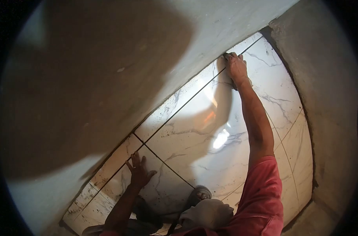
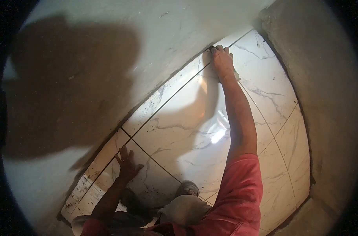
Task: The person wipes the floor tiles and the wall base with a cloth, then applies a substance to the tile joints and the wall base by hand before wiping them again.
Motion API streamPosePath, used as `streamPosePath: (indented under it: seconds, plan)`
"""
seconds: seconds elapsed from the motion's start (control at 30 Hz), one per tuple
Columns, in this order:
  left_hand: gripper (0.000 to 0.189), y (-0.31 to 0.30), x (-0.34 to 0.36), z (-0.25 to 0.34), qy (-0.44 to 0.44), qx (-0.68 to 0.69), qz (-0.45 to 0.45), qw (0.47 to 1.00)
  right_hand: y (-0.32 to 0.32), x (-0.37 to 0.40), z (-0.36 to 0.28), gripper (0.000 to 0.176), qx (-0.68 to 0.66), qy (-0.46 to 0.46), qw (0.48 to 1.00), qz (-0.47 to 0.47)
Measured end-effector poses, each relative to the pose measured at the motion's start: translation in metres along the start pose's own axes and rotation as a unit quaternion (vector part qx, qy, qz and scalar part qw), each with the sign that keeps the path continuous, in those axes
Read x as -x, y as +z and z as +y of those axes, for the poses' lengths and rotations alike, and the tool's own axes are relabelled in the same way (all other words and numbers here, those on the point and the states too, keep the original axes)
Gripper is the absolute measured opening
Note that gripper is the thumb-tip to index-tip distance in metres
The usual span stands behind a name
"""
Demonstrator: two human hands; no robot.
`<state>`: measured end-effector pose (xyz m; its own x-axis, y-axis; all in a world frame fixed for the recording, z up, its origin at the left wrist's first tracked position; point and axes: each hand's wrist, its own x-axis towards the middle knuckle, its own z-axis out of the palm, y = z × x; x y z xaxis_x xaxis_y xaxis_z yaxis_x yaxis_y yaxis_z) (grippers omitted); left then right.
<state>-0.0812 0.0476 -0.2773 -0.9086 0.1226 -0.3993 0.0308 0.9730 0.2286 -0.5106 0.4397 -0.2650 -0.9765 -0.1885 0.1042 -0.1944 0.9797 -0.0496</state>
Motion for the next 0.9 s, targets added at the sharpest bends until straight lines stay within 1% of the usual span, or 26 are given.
streamPosePath:
  seconds: [0.03, 0.07, 0.13, 0.17, 0.23, 0.27, 0.33, 0.37, 0.4, 0.43, 0.47, 0.53, 0.67, 0.7, 0.73, 0.8, 0.83, 0.9]
  plan:
    - [0.088, -0.001, -0.001, -0.001, -0.002, -0.002, 0.001, 1.0, 0.002, -0.003, 0.001, 0.027, 0.003, -0.013, 1.0, 0.022]
    - [0.088, -0.001, -0.002, 0.0, -0.002, -0.002, 0.001, 1.0, 0.003, -0.002, 0.003, 0.027, 0.004, -0.012, 1.0, 0.023]
    - [0.087, -0.006, -0.003, 0.002, -0.028, 0.014, -0.038, 0.999, 0.0, 0.001, 0.013, 0.026, 0.016, -0.036, 0.999, 0.003]
    - [0.087, -0.008, -0.005, 0.001, -0.028, 0.014, -0.035, 0.999, 0.006, -0.002, 0.015, 0.026, 0.017, -0.036, 0.999, 0.006]
    - [0.088, -0.012, -0.004, 0.005, -0.032, 0.023, -0.044, 0.998, 0.018, -0.005, 0.01, 0.023, 0.009, -0.006, 0.998, 0.067]
    - [0.088, -0.016, -0.011, 0.004, -0.029, 0.018, -0.039, 0.999, 0.016, -0.011, 0.007, 0.023, 0.007, -0.002, 0.997, 0.073]
    - [0.087, -0.019, -0.008, 0.011, -0.055, 0.018, -0.068, 0.996, 0.018, -0.01, -0.001, 0.022, -0.02, 0.028, 0.998, 0.05]
    - [0.087, -0.012, -0.009, 0.008, -0.05, 0.015, -0.066, 0.996, 0.02, -0.011, -0.001, 0.021, -0.027, 0.033, 0.997, 0.069]
    - [0.087, -0.002, -0.004, 0.002, -0.023, 0.003, -0.023, 0.999, 0.021, -0.012, 0.0, 0.021, -0.026, 0.039, 0.996, 0.069]
    - [0.086, 0.004, 0.0, -0.001, 0.006, -0.009, 0.018, 1.0, 0.018, -0.012, -0.002, 0.02, -0.004, 0.043, 0.998, 0.045]
    - [0.086, 0.001, -0.003, 0.003, 0.014, -0.011, 0.012, 1.0, 0.014, -0.011, -0.002, 0.02, 0.019, 0.048, 0.998, 0.019]
    - [0.086, -0.007, -0.006, 0.01, -0.037, -0.002, -0.039, 0.999, 0.008, -0.01, -0.003, 0.021, 0.02, 0.061, 0.998, 0.007]
    - [0.086, -0.005, -0.007, 0.009, -0.035, 0.01, -0.044, 0.998, 0.013, -0.018, -0.007, 0.024, 0.022, 0.09, 0.996, -0.008]
    - [0.086, -0.004, -0.009, 0.01, -0.042, 0.015, -0.043, 0.998, 0.013, -0.018, -0.005, 0.026, -0.002, 0.093, 0.995, -0.016]
    - [0.085, -0.006, -0.007, 0.011, -0.052, 0.022, -0.043, 0.997, 0.009, -0.011, -0.006, 0.026, -0.006, 0.096, 0.995, -0.015]
    - [0.086, -0.006, -0.006, 0.011, -0.059, 0.032, -0.045, 0.997, -0.002, 0.0, -0.007, 0.028, 0.009, 0.068, 0.996, 0.06]
    - [0.086, -0.006, -0.007, 0.009, -0.066, 0.045, -0.055, 0.995, -0.005, 0.0, -0.004, 0.028, 0.01, 0.065, 0.996, 0.065]
    - [0.087, -0.004, -0.007, 0.009, -0.06, 0.042, -0.044, 0.996, 0.004, 0.004, 0.005, 0.03, -0.081, 0.079, 0.994, -0.01]
